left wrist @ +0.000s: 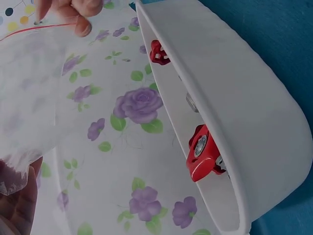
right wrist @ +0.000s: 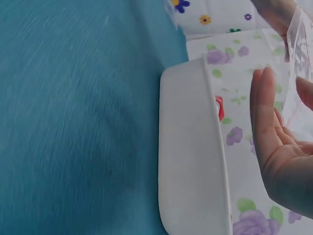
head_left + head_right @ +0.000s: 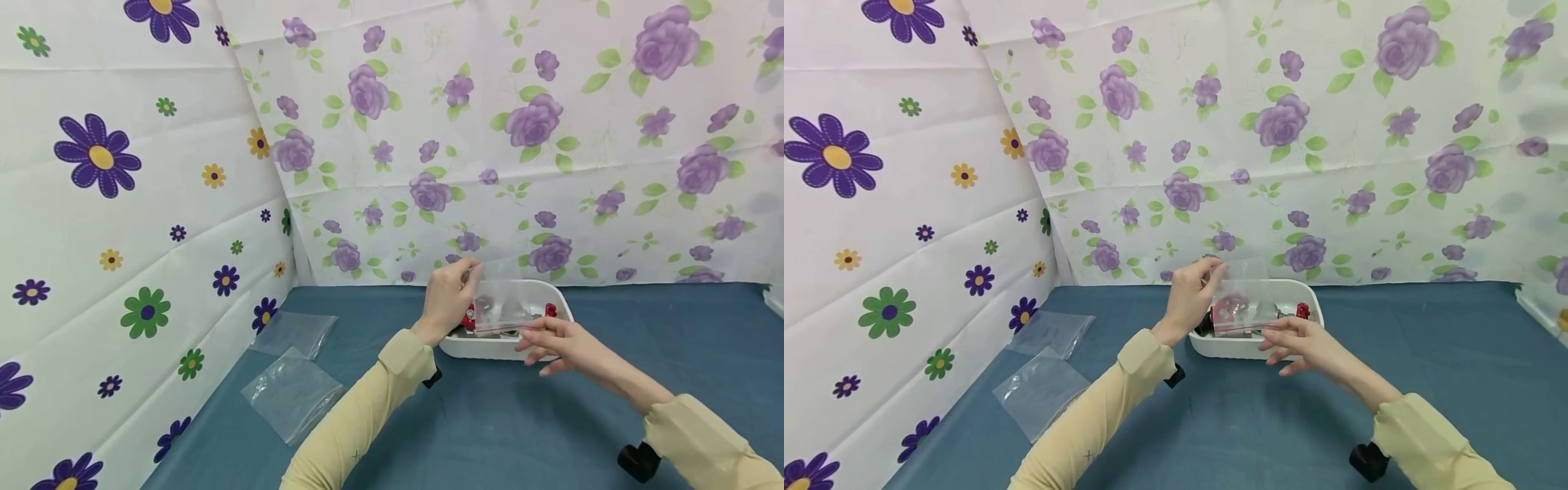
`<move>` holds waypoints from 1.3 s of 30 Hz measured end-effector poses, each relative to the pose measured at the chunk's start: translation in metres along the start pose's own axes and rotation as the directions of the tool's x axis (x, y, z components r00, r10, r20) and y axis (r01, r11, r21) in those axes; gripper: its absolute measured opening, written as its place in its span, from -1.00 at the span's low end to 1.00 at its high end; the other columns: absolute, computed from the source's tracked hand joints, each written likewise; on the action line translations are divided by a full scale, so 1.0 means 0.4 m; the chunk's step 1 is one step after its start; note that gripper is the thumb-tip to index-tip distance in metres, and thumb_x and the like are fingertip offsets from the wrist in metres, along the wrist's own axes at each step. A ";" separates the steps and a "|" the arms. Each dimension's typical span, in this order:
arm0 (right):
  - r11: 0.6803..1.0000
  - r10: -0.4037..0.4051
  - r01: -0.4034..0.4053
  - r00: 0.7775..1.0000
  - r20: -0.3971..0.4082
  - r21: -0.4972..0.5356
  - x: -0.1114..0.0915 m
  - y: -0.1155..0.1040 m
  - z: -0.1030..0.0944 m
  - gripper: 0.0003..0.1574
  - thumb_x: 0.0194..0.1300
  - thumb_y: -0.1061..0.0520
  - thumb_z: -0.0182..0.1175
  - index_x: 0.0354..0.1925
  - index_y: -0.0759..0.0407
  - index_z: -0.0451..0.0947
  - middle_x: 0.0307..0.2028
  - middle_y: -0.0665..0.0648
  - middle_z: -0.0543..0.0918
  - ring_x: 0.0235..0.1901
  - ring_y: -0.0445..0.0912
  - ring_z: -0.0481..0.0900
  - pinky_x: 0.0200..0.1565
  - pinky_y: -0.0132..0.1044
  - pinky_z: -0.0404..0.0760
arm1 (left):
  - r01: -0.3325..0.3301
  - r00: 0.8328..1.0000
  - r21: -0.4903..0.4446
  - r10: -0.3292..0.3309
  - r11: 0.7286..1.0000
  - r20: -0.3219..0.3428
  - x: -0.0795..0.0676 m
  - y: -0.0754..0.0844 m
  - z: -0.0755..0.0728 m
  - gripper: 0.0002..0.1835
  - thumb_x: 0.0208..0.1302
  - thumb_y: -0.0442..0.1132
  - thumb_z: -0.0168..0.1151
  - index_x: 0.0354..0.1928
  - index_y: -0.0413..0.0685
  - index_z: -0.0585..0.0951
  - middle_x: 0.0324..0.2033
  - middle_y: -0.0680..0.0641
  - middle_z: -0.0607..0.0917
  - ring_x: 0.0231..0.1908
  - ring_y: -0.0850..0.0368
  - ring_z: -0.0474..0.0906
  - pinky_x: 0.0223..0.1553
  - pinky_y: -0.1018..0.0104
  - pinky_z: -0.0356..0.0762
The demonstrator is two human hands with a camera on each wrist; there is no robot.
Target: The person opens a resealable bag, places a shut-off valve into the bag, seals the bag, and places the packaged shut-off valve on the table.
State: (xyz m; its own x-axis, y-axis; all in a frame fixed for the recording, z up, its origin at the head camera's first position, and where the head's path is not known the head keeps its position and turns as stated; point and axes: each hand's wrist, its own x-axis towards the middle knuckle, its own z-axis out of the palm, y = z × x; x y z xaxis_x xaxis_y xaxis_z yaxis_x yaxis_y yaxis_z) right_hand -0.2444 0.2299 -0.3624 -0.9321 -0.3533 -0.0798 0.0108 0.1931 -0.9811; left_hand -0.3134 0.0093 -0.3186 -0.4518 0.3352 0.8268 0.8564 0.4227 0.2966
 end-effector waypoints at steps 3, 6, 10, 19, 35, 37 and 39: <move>0.998 0.004 -0.002 1.000 -0.024 0.065 0.002 -0.003 0.000 -0.32 0.31 -0.12 0.04 0.14 0.37 0.22 -0.06 0.26 0.51 -0.16 0.11 0.52 -0.23 -0.04 0.53 | -0.008 1.000 0.002 0.008 1.000 -0.004 -0.006 -0.005 0.002 -0.81 0.34 -0.28 0.03 -0.26 -0.19 0.62 -0.63 0.05 0.53 -0.72 0.35 0.30 -0.63 0.53 0.26; 0.991 -0.025 0.033 0.998 -0.058 0.128 0.001 -0.007 -0.003 -0.39 0.32 -0.10 0.04 0.10 0.33 0.25 -0.05 0.20 0.51 -0.13 0.04 0.52 -0.19 -0.08 0.52 | -0.023 1.000 0.021 0.023 1.000 -0.005 -0.014 -0.010 0.001 -0.82 0.33 -0.30 0.03 -0.30 -0.17 0.62 -0.63 0.05 0.53 -0.70 0.33 0.33 -0.61 0.53 0.27; 0.952 -0.102 0.124 0.991 -0.091 0.279 -0.003 -0.012 -0.013 -0.60 0.35 0.05 0.03 0.01 0.31 0.27 -0.14 0.15 0.54 -0.16 -0.05 0.55 -0.15 -0.15 0.51 | -0.069 0.997 0.078 0.066 0.995 0.032 -0.033 -0.013 -0.002 -0.86 0.29 -0.34 0.06 -0.32 -0.15 0.62 -0.56 0.03 0.58 -0.62 0.31 0.42 -0.56 0.54 0.32; 0.876 -0.184 0.217 0.976 -0.118 0.430 -0.016 -0.031 -0.033 -0.63 0.35 0.27 0.01 0.04 0.35 0.14 -0.29 0.13 0.55 -0.27 -0.08 0.56 -0.17 -0.22 0.52 | -0.191 0.971 0.119 0.170 0.974 0.167 -0.074 -0.020 -0.004 -0.91 0.24 -0.34 0.09 -0.33 -0.11 0.59 -0.59 0.07 0.50 -0.63 0.31 0.33 -0.60 0.52 0.24; 0.904 -0.228 0.261 0.964 -0.134 0.340 -0.023 -0.074 -0.066 -0.88 0.37 0.20 -0.01 -0.27 0.17 0.48 -0.35 0.04 0.48 -0.38 -0.18 0.50 -0.35 -0.29 0.51 | -0.468 0.845 -0.023 0.456 0.883 0.280 -0.090 -0.027 -0.014 -0.67 0.35 -0.03 -0.01 -0.19 -0.13 0.59 -0.29 0.00 0.60 -0.34 0.31 0.44 -0.18 0.56 0.34; 0.918 -0.215 0.250 0.966 -0.145 0.309 -0.022 -0.079 -0.063 -0.88 0.36 0.18 0.01 -0.27 0.15 0.50 -0.33 0.03 0.48 -0.36 -0.17 0.50 -0.33 -0.29 0.51 | -0.524 0.822 0.013 0.502 0.852 0.270 -0.077 -0.016 -0.010 -0.76 0.31 -0.11 0.08 -0.21 -0.13 0.60 -0.30 0.00 0.59 -0.32 0.26 0.45 -0.14 0.53 0.33; 0.931 -0.206 0.241 0.967 -0.151 0.274 -0.021 -0.085 -0.061 -0.88 0.36 0.16 0.03 -0.27 0.14 0.50 -0.31 0.04 0.48 -0.36 -0.17 0.49 -0.32 -0.29 0.51 | -0.574 0.796 0.043 0.545 0.818 0.264 -0.062 -0.001 -0.006 -0.81 0.24 -0.18 0.17 -0.21 -0.13 0.60 -0.28 -0.01 0.58 -0.30 0.23 0.46 -0.12 0.52 0.32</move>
State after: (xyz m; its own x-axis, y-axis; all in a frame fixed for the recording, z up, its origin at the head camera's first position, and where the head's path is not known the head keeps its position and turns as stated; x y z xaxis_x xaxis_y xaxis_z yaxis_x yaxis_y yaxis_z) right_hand -0.2460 0.2487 -0.3240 -0.9582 -0.2430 0.1512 -0.1152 -0.1561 -0.9810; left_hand -0.3019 -0.0011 -0.3381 0.0414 0.7193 0.6935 0.9488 0.1892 -0.2528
